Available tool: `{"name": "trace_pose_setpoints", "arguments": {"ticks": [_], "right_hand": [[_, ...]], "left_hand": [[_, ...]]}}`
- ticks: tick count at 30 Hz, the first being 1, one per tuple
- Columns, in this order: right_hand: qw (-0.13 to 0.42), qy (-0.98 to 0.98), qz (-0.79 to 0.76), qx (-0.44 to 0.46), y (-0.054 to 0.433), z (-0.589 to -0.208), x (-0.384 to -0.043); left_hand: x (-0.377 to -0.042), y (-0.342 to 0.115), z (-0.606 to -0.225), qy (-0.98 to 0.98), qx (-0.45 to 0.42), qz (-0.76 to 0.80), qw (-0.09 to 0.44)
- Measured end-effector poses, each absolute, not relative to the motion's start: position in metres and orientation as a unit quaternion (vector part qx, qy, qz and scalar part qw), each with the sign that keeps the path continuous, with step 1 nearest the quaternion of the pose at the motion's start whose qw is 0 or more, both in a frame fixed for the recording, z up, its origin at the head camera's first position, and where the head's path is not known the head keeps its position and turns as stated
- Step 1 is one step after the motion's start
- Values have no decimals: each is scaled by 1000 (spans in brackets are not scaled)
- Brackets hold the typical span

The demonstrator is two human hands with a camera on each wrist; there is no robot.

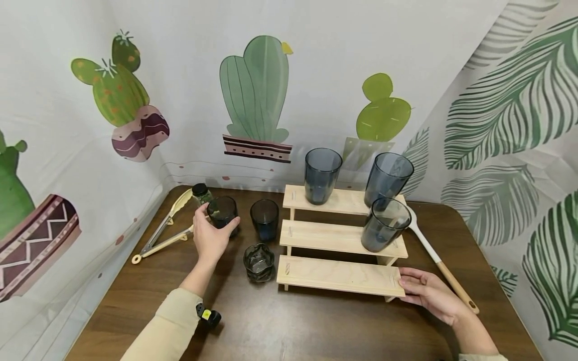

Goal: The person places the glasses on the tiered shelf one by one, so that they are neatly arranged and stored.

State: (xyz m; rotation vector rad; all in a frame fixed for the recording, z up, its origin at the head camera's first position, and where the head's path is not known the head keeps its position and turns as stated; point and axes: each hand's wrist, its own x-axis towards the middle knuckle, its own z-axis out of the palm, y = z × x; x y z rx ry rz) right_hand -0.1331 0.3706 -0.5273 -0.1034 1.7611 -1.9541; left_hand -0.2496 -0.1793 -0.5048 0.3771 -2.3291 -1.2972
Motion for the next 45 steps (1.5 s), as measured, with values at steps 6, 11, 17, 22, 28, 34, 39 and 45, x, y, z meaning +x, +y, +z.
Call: {"name": "trace_pose_setpoints", "arguments": {"ticks": [6, 11, 17, 22, 28, 34, 39, 45], "right_hand": [[254, 646, -719, -40, 371, -529, -132], [256, 639, -724, -46, 371, -528, -132], [255, 634, -728, -49, 371, -528, -133], [256, 635, -727, -49, 371, -528, -133], [249, 654, -714, -37, 371, -528, -134], [250, 652, -714, -38, 372, -529, -133], [253, 644, -721, -44, 372, -529, -133], [252, 650, -717, -37, 371, -529, -133]], "left_hand": [[-248, -182, -506, -848, 129, -463, 224], [-243, -183, -506, -846, 126, -462, 233], [-236, -184, -498, -843, 122, -457, 255], [-228, -188, -485, -842, 108, -458, 265], [-218, -187, -465, -839, 89, -463, 272], [-208, -179, -441, -826, 49, -487, 279], [-199, -164, -419, -810, 1, -520, 272], [-195, -139, -403, -789, -62, -555, 255]]}}
